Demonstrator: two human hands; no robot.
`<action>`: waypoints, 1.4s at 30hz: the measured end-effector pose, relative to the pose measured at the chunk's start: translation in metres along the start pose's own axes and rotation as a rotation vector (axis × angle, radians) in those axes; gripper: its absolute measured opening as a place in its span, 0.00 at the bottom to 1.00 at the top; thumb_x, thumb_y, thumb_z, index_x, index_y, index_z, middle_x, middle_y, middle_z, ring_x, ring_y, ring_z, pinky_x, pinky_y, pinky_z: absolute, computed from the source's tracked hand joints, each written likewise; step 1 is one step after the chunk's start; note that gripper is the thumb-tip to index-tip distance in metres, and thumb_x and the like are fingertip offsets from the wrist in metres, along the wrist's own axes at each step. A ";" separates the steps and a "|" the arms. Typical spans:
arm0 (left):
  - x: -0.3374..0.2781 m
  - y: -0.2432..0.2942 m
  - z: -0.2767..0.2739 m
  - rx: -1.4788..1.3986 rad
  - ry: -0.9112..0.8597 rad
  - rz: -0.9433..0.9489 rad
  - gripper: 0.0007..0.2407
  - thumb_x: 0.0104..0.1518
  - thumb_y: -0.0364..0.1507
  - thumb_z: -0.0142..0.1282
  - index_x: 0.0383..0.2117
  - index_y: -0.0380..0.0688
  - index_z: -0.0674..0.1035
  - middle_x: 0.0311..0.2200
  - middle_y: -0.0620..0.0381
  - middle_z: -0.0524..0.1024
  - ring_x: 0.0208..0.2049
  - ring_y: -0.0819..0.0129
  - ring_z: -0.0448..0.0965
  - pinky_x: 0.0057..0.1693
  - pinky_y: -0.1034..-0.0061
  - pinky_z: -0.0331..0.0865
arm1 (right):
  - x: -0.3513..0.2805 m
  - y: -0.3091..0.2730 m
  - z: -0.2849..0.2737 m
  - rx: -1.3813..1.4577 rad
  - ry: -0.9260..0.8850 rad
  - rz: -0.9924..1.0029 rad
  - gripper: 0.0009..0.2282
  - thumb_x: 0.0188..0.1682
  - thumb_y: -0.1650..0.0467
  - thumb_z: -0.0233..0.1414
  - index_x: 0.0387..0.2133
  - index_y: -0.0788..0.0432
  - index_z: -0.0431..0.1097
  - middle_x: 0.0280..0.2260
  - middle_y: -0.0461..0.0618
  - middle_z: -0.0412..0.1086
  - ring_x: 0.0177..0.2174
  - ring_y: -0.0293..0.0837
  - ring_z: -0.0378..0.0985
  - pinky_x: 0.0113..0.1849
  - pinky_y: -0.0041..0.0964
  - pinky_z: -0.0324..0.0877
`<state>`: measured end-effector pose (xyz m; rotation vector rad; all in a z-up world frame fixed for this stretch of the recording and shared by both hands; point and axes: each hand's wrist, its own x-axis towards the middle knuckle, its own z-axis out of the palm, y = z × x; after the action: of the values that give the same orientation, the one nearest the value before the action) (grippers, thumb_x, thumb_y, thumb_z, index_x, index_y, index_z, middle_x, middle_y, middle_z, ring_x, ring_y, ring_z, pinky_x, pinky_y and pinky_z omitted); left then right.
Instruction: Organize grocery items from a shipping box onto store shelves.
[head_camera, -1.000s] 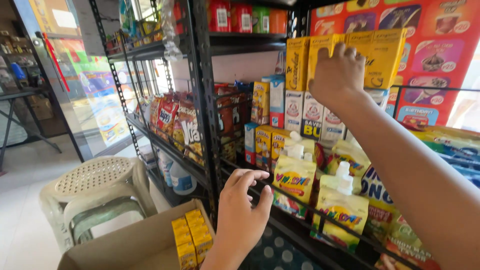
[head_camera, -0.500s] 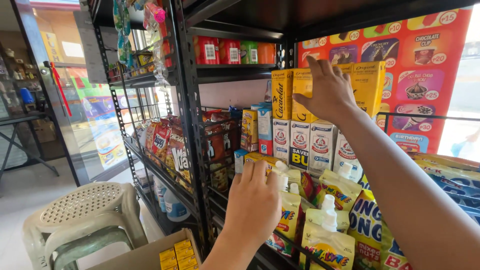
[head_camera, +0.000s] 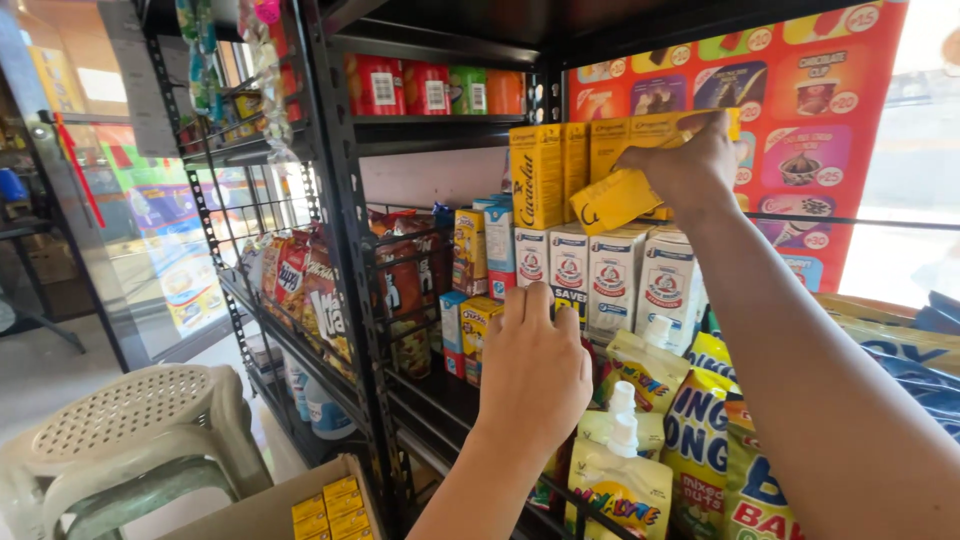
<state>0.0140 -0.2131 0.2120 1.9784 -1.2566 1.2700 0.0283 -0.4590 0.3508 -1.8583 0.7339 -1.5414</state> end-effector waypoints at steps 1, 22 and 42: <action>0.000 0.001 -0.001 0.001 0.006 0.008 0.09 0.47 0.29 0.60 0.30 0.37 0.79 0.44 0.46 0.71 0.49 0.51 0.70 0.48 0.58 0.69 | -0.001 -0.001 -0.001 0.140 -0.019 0.029 0.36 0.27 0.68 0.74 0.50 0.57 0.61 0.50 0.58 0.60 0.45 0.52 0.74 0.43 0.43 0.78; 0.001 0.037 -0.101 -1.763 -0.258 -0.736 0.24 0.53 0.40 0.61 0.52 0.38 0.75 0.41 0.52 0.83 0.38 0.60 0.85 0.39 0.71 0.79 | -0.057 -0.122 -0.114 0.766 -1.408 -0.345 0.19 0.33 0.80 0.51 0.43 0.68 0.72 0.48 0.58 0.75 0.50 0.52 0.78 0.51 0.44 0.72; -0.023 0.088 -0.141 -2.204 -0.247 -0.786 0.26 0.56 0.33 0.67 0.57 0.28 0.74 0.43 0.45 0.82 0.32 0.61 0.84 0.39 0.75 0.81 | 0.105 0.077 -0.016 0.221 -0.181 -0.381 0.24 0.42 0.66 0.64 0.52 0.58 0.67 0.48 0.51 0.73 0.48 0.44 0.76 0.46 0.41 0.72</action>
<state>-0.1305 -0.1370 0.2493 0.5536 -0.8046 -0.7706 0.0274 -0.5893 0.3635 -2.0110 0.1223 -1.5773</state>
